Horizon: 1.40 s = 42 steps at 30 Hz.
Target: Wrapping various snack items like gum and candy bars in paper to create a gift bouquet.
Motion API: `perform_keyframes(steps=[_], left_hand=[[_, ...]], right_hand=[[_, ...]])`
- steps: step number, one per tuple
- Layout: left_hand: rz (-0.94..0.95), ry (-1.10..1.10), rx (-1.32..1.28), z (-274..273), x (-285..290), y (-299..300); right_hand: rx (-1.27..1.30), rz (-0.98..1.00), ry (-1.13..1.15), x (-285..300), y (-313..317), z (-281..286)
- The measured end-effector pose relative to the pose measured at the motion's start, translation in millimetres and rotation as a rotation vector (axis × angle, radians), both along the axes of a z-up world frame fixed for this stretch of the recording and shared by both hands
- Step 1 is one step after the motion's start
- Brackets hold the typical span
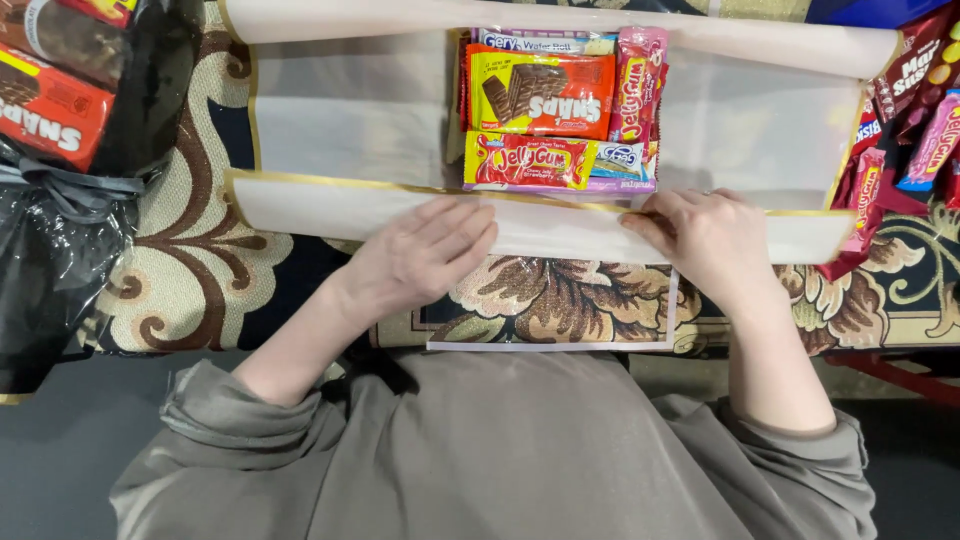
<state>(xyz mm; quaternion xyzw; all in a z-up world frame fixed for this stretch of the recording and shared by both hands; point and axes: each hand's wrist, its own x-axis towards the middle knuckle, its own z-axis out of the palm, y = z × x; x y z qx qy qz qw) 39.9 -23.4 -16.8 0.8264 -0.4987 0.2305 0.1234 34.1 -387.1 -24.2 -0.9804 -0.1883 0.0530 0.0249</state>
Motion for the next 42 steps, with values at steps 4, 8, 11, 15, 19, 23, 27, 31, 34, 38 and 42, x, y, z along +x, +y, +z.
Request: perform_keyframes(steps=[4,8,11,15,19,23,27,31,34,38,42], left_hand=[[0.068,0.174,-0.003,-38.2,-13.9,-5.8],[0.138,0.255,0.056,-47.4,-19.2,-6.3],[0.142,0.306,0.085,-42.5,-19.6,-6.6],[0.165,0.344,0.133,-39.8,-17.9,-3.9],[0.271,0.259,0.222,-39.9,-17.3,-1.4],[0.317,0.149,0.138,-40.5,-14.9,-3.6],[0.319,0.111,0.115,-44.2,-7.8,0.6],[0.252,0.135,0.103,-21.9,2.2,8.2],[0.183,0.226,0.047,-13.8,12.8,18.8],[0.089,0.319,0.026,-25.5,17.6,26.6],[0.081,0.330,0.011,-20.4,15.4,25.1]], right_hand=[[-0.007,0.094,-0.400,-1.5,6.2,-12.7],[0.207,0.219,-0.535,-33.8,9.6,-22.6],[0.219,0.311,-0.463,-35.5,39.8,5.6],[0.181,0.286,-0.364,-32.2,25.0,4.5],[0.135,0.300,-0.356,-30.5,16.9,2.8],[0.103,0.307,-0.313,-26.8,10.2,9.7],[0.197,0.269,-0.182,-14.7,12.9,34.2],[0.342,0.197,0.082,-4.8,-4.8,34.1],[0.306,0.139,0.166,-0.8,-18.1,22.9],[0.208,0.299,-0.118,1.3,-14.2,22.0],[0.187,0.292,-0.134,-7.3,-10.8,24.3]])
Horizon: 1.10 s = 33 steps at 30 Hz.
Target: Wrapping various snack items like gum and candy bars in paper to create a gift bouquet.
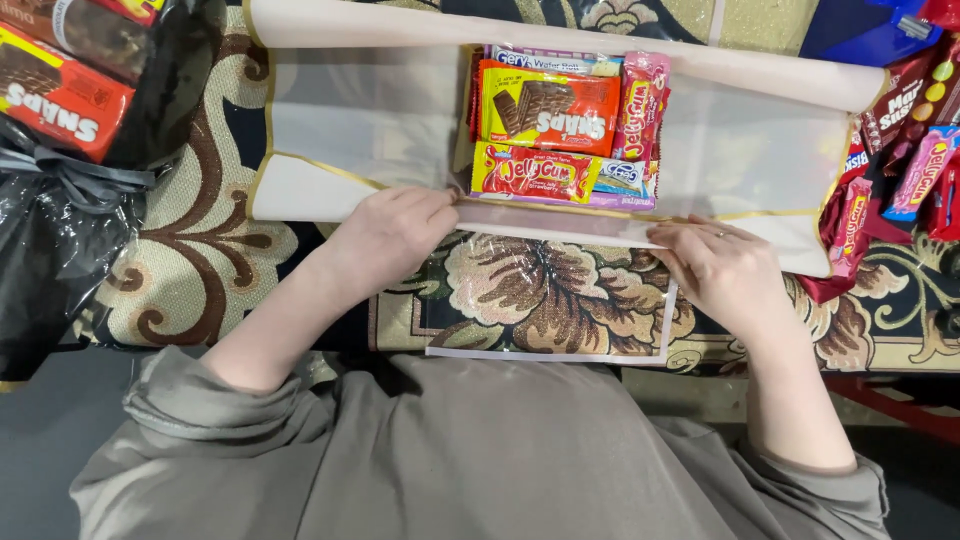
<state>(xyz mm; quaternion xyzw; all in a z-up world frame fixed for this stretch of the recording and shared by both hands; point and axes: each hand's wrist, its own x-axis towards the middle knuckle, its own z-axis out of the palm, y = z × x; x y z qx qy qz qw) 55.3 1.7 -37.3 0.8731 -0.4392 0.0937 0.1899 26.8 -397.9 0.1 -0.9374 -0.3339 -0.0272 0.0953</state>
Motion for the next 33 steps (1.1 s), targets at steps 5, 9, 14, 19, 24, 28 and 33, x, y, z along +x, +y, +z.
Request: perform_keyframes(steps=[5,9,14,19,24,28,33], left_hand=[[0.096,-0.115,0.151,-4.2,-12.8,-6.6],[0.116,-0.181,0.121,-27.0,-23.6,-12.8],[0.209,-0.180,0.099,-35.8,-35.5,-13.4],[0.224,-0.101,0.100,-40.2,-39.5,-12.0],[0.247,-0.089,0.117,-38.6,-38.0,-14.7],[0.269,-0.078,0.129,-38.3,-38.8,-16.6],[0.293,-0.058,0.124,-35.4,-35.2,-16.9]], right_hand=[[-0.004,-0.114,-0.092,-15.4,29.9,5.2],[0.320,-0.267,-0.161,-17.1,19.7,-30.6],[0.391,-0.381,-0.097,-3.2,32.9,-47.6],[0.488,-0.404,0.041,5.4,34.4,-30.5],[0.527,-0.451,0.117,9.6,40.1,-17.7],[0.564,-0.451,0.165,15.6,36.5,-17.8],[0.535,-0.448,0.152,14.6,34.7,-20.0]])
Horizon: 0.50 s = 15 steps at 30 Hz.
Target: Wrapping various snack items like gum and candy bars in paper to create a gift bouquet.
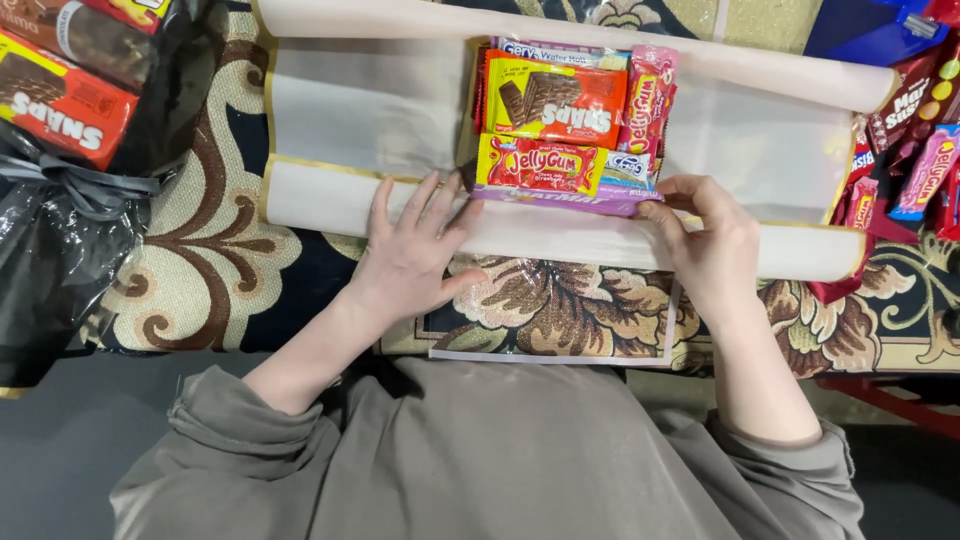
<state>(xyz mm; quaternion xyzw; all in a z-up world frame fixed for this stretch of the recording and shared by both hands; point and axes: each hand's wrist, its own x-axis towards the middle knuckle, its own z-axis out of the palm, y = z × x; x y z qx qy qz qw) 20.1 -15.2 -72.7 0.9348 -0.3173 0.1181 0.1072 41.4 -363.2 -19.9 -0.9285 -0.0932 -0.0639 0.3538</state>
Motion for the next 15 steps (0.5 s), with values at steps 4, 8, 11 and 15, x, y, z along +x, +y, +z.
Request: perform_keyframes(steps=[4,8,11,15], left_hand=[[0.015,0.038,-0.027,-5.6,0.0,0.6],[0.050,0.076,-0.084,-8.9,-1.1,-2.6],[0.059,-0.023,-0.076,0.4,4.8,-4.9],[0.078,-0.122,-0.206,6.1,10.3,-11.7]], right_hand=[[-0.147,0.032,0.005,-7.4,-1.0,6.1],[-0.534,0.038,-0.058,-10.3,-38.8,-40.7],[-0.493,0.020,-0.111,-7.0,-35.6,-40.9],[-0.407,-0.010,-0.068,-6.4,-34.0,-44.6]])
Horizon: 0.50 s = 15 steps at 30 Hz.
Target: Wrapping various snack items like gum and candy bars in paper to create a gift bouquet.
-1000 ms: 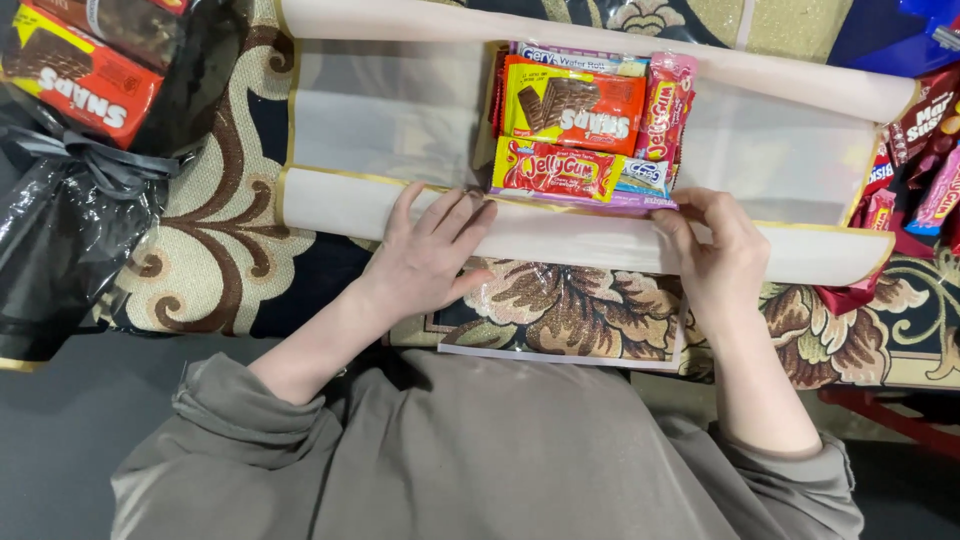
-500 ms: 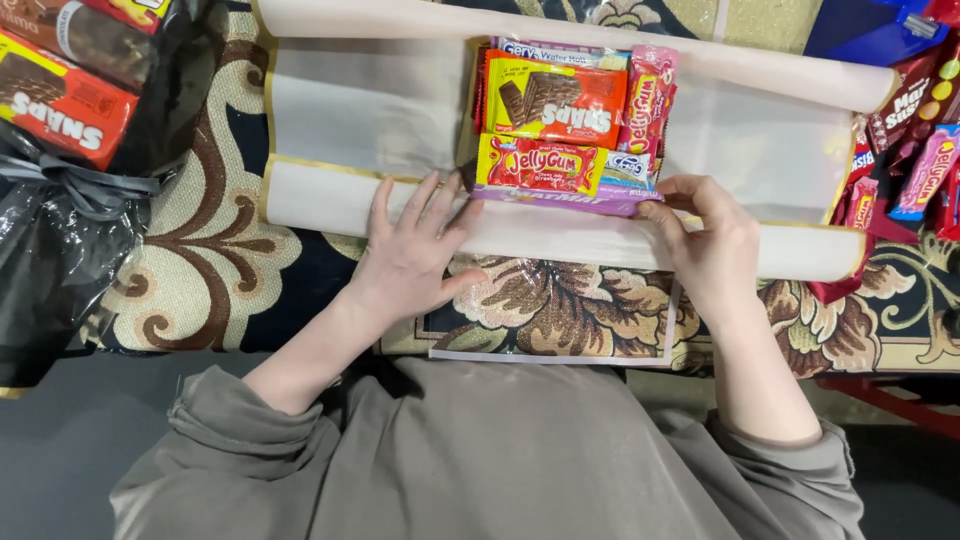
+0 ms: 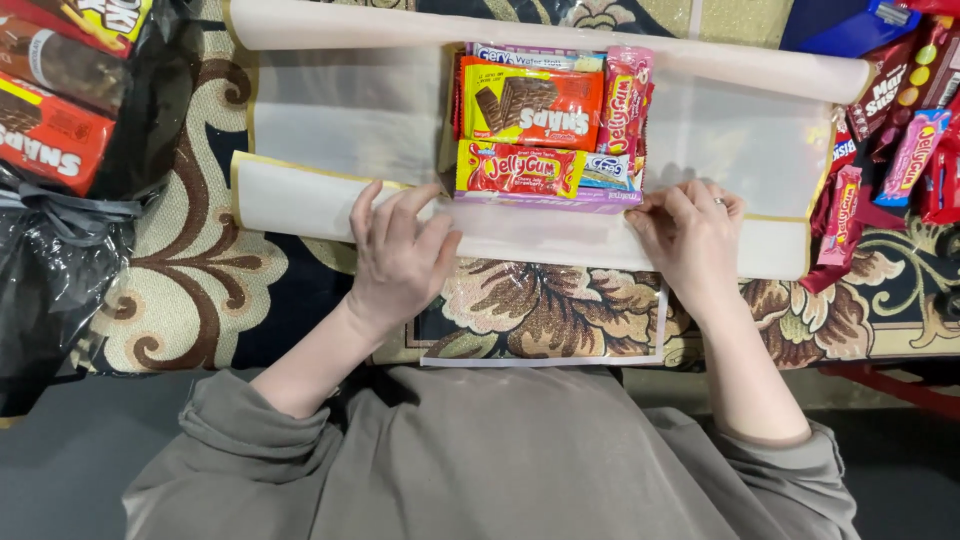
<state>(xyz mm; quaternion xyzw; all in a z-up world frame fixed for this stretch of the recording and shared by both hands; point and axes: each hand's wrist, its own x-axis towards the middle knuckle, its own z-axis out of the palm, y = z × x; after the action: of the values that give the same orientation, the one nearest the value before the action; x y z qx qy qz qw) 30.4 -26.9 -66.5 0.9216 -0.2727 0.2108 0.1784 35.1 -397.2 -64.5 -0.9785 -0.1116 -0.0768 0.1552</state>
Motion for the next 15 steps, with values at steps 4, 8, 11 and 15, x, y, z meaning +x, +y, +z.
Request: perform_keyframes(steps=[4,8,11,15], left_hand=[[-0.170,-0.221,-0.032,22.7,12.4,-27.3],[-0.534,-0.335,0.063,18.1,13.8,-54.5],[-0.653,-0.181,0.053,5.2,5.7,-63.0],[-0.572,-0.029,0.147,1.6,2.1,-52.7]], right_hand=[[-0.069,0.036,-0.094,5.3,6.9,0.3],[-0.164,0.088,-0.194,10.7,7.6,-3.5],[-0.193,0.095,-0.221,14.4,8.5,-1.8],[-0.230,0.085,-0.269,18.1,1.1,-21.9]])
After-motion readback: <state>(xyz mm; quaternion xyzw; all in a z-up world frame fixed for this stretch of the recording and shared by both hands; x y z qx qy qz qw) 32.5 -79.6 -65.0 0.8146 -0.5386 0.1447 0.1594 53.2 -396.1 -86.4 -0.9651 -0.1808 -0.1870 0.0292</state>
